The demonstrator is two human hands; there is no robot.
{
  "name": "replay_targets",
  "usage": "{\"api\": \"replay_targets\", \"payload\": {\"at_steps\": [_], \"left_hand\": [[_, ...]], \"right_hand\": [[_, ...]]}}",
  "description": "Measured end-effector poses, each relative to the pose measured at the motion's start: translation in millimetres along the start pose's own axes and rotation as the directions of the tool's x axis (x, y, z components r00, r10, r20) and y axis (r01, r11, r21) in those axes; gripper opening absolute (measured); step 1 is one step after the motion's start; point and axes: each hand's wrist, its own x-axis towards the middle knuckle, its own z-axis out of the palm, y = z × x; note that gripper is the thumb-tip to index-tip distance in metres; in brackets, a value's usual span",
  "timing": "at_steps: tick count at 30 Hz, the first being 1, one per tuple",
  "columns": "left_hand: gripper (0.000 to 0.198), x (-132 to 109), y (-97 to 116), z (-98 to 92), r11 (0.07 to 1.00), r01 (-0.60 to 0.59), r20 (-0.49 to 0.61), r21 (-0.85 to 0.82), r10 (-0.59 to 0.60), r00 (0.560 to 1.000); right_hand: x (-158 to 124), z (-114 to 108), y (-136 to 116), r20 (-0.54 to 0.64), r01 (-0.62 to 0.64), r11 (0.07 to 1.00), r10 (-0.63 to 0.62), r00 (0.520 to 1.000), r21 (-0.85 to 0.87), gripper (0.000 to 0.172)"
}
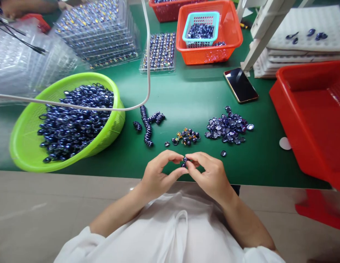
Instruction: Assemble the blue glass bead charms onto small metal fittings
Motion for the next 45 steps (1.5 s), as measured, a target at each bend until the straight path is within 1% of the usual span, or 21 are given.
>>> {"api": "replay_targets", "payload": {"at_steps": [2, 3, 4, 5, 6, 7, 9, 10, 12, 14, 16, 18, 20, 23, 24, 25, 27, 30, 36, 41, 45], "left_hand": [[0.009, -1, 0, 3.7, 0.997, 0.059, -0.007, -0.042, -0.060, 0.998], [0.008, -1, -1, 5.2, 0.987, 0.126, -0.005, -0.102, -0.128, 0.992], [0.010, -1, -1, 6.3, 0.958, 0.215, 0.012, -0.190, -0.216, 0.976], [0.013, 0, -2, 6.9, 0.902, 0.314, 0.055, -0.295, -0.312, 0.948], [0.017, 0, -3, 7.0, 0.818, 0.410, 0.120, -0.404, -0.397, 0.910], [0.020, 1, -4, 6.6, 0.714, 0.489, 0.196, -0.501, -0.457, 0.868], [0.026, 3, -7, 5.0, 0.513, 0.589, 0.335, -0.624, -0.505, 0.795], [0.028, 4, -9, 4.0, 0.437, 0.617, 0.385, -0.654, -0.510, 0.769], [0.028, 4, -13, 2.1, 0.334, 0.657, 0.457, -0.675, -0.510, 0.729], [0.027, 4, -16, 0.6, 0.292, 0.692, 0.511, -0.660, -0.501, 0.698], [0.027, 2, -17, -0.1, 0.313, 0.709, 0.532, -0.632, -0.491, 0.690], [0.029, 1, -15, -0.2, 0.377, 0.697, 0.506, -0.610, -0.492, 0.709], [0.039, 0, -11, 0.0, 0.471, 0.655, 0.440, -0.590, -0.493, 0.750], [0.065, -1, -4, 0.1, 0.652, 0.574, 0.362, -0.495, -0.445, 0.819], [0.066, 0, -2, 0.0, 0.707, 0.546, 0.364, -0.449, -0.414, 0.835], [0.063, 0, 0, -0.2, 0.750, 0.520, 0.375, -0.409, -0.382, 0.845], [0.052, 1, 3, -0.7, 0.799, 0.483, 0.405, -0.359, -0.333, 0.851], [0.041, 2, 4, -0.7, 0.825, 0.465, 0.412, -0.322, -0.320, 0.853], [0.029, 0, 0, 2.3, 0.877, 0.407, 0.369, -0.256, -0.300, 0.880], [0.029, 0, -3, 1.6, 0.869, 0.409, 0.348, -0.277, -0.306, 0.886], [0.030, 0, -3, -0.9, 0.841, 0.451, 0.354, -0.298, -0.342, 0.871]], "right_hand": [[1, 1, -1, -0.024, 0.125, 0.987, -0.128, 0.991, -0.104, 0.023], [1, 3, -1, -0.041, 0.178, 0.971, -0.187, 0.982, -0.157, 0.026], [0, 4, -1, -0.059, 0.220, 0.953, -0.237, 0.970, -0.207, 0.028], [0, 6, -1, -0.077, 0.248, 0.936, -0.275, 0.958, -0.250, 0.029], [-1, 7, -1, -0.093, 0.265, 0.923, -0.301, 0.949, -0.280, 0.031], [-1, 9, 0, -0.106, 0.274, 0.915, -0.317, 0.943, -0.296, 0.032], [-2, 10, 1, -0.116, 0.277, 0.916, -0.320, 0.940, -0.289, 0.033], [-2, 9, 1, -0.109, 0.277, 0.923, -0.314, 0.943, -0.269, 0.032], [-1, 8, 3, -0.060, 0.292, 0.934, -0.310, 0.949, -0.203, 0.031], [1, 6, 5, 0.014, 0.323, 0.937, -0.324, 0.946, -0.132, 0.029], [2, 3, 7, 0.069, 0.353, 0.931, -0.348, 0.935, -0.091, 0.027], [2, 1, 8, 0.092, 0.368, 0.925, -0.360, 0.929, -0.094, 0.024], [1, 0, 9, 0.095, 0.378, 0.918, -0.369, 0.925, -0.121, 0.021], [-1, 2, 9, 0.098, 0.412, 0.896, -0.400, 0.911, -0.169, 0.016], [-2, 3, 9, 0.102, 0.428, 0.886, -0.416, 0.903, -0.178, 0.015], [-2, 4, 8, 0.104, 0.447, 0.875, -0.435, 0.895, -0.184, 0.015], [-3, 6, 8, 0.100, 0.478, 0.858, -0.468, 0.878, -0.189, 0.013], [-5, 9, 7, 0.088, 0.489, 0.852, -0.481, 0.872, -0.187, 0.011], [-6, 13, 8, 0.089, 0.476, 0.856, -0.468, 0.879, -0.199, 0.010], [-6, 14, 12, 0.091, 0.502, 0.845, -0.494, 0.865, -0.186, 0.011], [-6, 17, 13, 0.087, 0.502, 0.850, -0.494, 0.865, -0.161, 0.013]]}}
